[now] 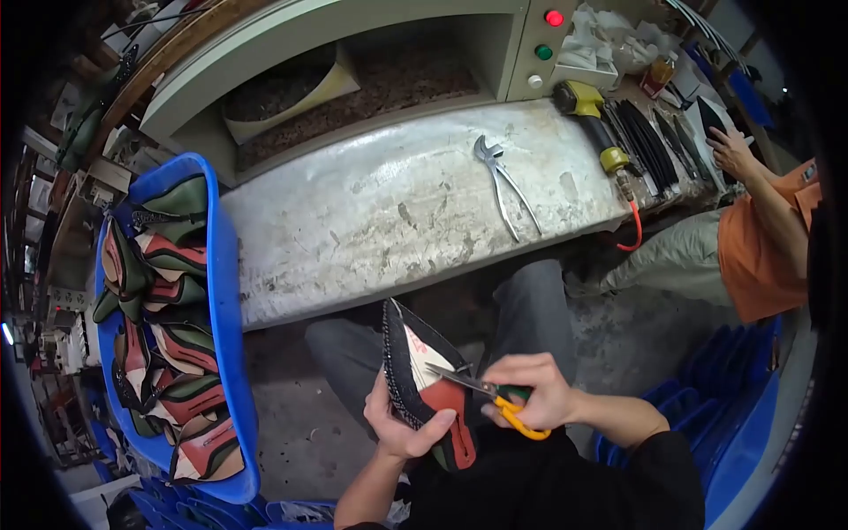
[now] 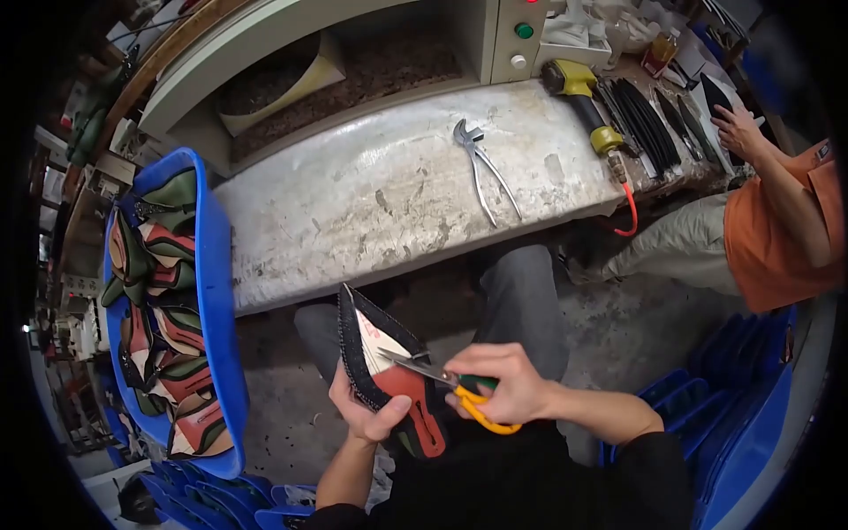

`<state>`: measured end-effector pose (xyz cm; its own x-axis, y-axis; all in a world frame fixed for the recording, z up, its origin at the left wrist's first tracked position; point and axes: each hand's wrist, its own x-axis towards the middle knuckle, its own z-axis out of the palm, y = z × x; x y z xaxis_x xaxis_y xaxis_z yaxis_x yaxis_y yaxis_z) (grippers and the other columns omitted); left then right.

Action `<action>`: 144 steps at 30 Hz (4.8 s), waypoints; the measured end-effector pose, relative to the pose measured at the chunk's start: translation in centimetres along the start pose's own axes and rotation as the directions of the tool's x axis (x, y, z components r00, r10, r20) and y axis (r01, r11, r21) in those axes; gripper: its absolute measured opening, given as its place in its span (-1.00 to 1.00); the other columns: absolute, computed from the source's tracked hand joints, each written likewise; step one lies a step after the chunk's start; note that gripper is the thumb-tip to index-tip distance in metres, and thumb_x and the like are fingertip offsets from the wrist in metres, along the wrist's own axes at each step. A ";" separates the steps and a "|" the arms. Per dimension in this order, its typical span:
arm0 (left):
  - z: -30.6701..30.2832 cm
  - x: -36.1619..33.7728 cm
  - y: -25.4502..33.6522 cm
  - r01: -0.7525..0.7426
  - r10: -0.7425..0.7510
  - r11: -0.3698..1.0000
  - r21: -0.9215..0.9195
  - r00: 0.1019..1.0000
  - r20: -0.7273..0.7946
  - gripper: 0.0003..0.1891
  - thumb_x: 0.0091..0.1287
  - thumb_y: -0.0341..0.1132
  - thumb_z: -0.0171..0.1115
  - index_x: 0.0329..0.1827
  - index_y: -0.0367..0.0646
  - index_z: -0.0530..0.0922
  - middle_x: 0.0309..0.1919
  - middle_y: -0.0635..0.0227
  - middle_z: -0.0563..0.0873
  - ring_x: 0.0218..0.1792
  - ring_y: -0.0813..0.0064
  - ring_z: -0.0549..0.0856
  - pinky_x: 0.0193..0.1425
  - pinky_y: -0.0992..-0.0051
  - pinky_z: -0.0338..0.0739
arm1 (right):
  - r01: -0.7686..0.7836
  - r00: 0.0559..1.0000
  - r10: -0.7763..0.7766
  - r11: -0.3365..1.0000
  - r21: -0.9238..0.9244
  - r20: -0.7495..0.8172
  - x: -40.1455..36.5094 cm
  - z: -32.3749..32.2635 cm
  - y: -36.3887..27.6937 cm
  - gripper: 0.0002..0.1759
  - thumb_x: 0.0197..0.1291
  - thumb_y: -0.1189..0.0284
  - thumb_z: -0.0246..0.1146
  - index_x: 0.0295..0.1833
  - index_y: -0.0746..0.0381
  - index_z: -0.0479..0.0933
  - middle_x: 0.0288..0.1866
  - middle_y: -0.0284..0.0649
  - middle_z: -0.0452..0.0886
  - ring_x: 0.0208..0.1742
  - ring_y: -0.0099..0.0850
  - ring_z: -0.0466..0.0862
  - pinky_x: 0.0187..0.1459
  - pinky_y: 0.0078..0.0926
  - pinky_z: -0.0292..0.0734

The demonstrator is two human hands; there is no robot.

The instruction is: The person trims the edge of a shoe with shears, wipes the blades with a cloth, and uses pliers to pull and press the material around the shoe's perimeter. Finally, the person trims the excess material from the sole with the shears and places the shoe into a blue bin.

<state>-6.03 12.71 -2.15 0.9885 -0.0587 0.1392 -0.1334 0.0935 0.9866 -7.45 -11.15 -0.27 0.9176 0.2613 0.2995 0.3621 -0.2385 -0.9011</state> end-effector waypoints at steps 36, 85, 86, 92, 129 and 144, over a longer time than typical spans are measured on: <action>-0.3 5.3 -1.0 -0.482 0.360 0.870 0.100 0.762 0.539 -0.14 -0.12 -0.31 0.68 0.36 -0.32 0.57 -0.17 0.06 0.85 -0.32 0.17 0.80 -0.16 0.31 0.73 | -0.934 0.031 0.999 0.019 0.357 0.028 -27.1 -4.4 17.3 -0.41 0.27 0.49 0.39 0.45 0.21 0.66 -0.15 -0.28 0.82 -0.37 -0.57 0.65 -0.43 -0.65 0.48; -0.7 5.7 1.5 0.309 -0.249 0.904 -0.296 0.942 0.225 -0.22 0.09 -0.36 0.49 0.47 -0.40 0.51 0.11 0.15 0.80 -0.03 0.39 0.73 0.19 0.47 0.58 | -0.464 0.886 0.350 0.673 0.576 0.305 12.4 0.6 1.9 -0.53 0.55 0.46 0.29 0.46 0.38 0.49 0.24 -0.16 0.72 0.12 -0.51 0.70 0.16 -0.61 0.61; -1.0 5.3 1.6 0.325 -0.263 0.899 -0.295 0.937 0.231 -0.22 0.11 -0.36 0.48 0.47 -0.41 0.51 0.11 0.14 0.80 -0.01 0.39 0.73 0.20 0.47 0.58 | -0.464 0.886 0.343 0.649 0.602 0.313 12.0 1.1 2.0 -0.49 0.53 0.46 0.31 0.50 0.36 0.45 0.26 -0.13 0.71 0.16 -0.46 0.70 0.20 -0.56 0.61; -2.0 3.5 1.6 0.326 -0.265 0.914 -0.241 0.930 0.255 -0.25 0.16 -0.37 0.46 0.49 -0.42 0.51 0.12 0.11 0.79 0.02 0.39 0.72 0.22 0.48 0.56 | -0.452 0.891 0.340 0.624 0.637 0.299 10.1 3.6 -0.1 -0.26 0.40 0.50 0.41 0.61 0.31 0.30 0.31 -0.03 0.68 0.29 -0.30 0.69 0.36 -0.35 0.61; -9.5 0.2 9.1 0.053 -0.188 0.860 -0.508 0.958 -0.218 -0.26 0.35 -0.42 0.34 0.62 -0.34 0.34 0.40 -0.02 0.65 0.30 0.14 0.69 0.45 0.22 0.54 | -0.008 0.921 -0.113 0.951 -0.309 -0.372 16.1 2.8 14.1 -0.76 0.21 0.60 0.38 0.02 0.30 0.69 -0.15 -0.15 0.76 -0.22 -0.23 0.70 -0.12 -0.38 0.64; -21.1 40.7 27.5 -0.247 0.313 0.930 0.274 0.920 -0.235 -0.49 0.41 -0.56 0.34 0.45 -0.35 0.56 0.11 0.20 0.80 -0.08 0.47 0.76 0.03 0.58 0.65 | 0.126 0.896 -0.294 0.888 -0.443 -0.334 15.5 3.4 13.4 -0.79 0.02 0.63 0.42 -0.20 0.17 0.73 -0.32 -0.28 0.75 -0.37 -0.24 0.65 -0.26 -0.37 0.57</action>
<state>32.03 33.87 28.91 0.8846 0.2085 0.4172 -0.3872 -0.1705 0.9061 11.08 -7.08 -8.82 0.7701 -0.0081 0.6379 0.5100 -0.5928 -0.6233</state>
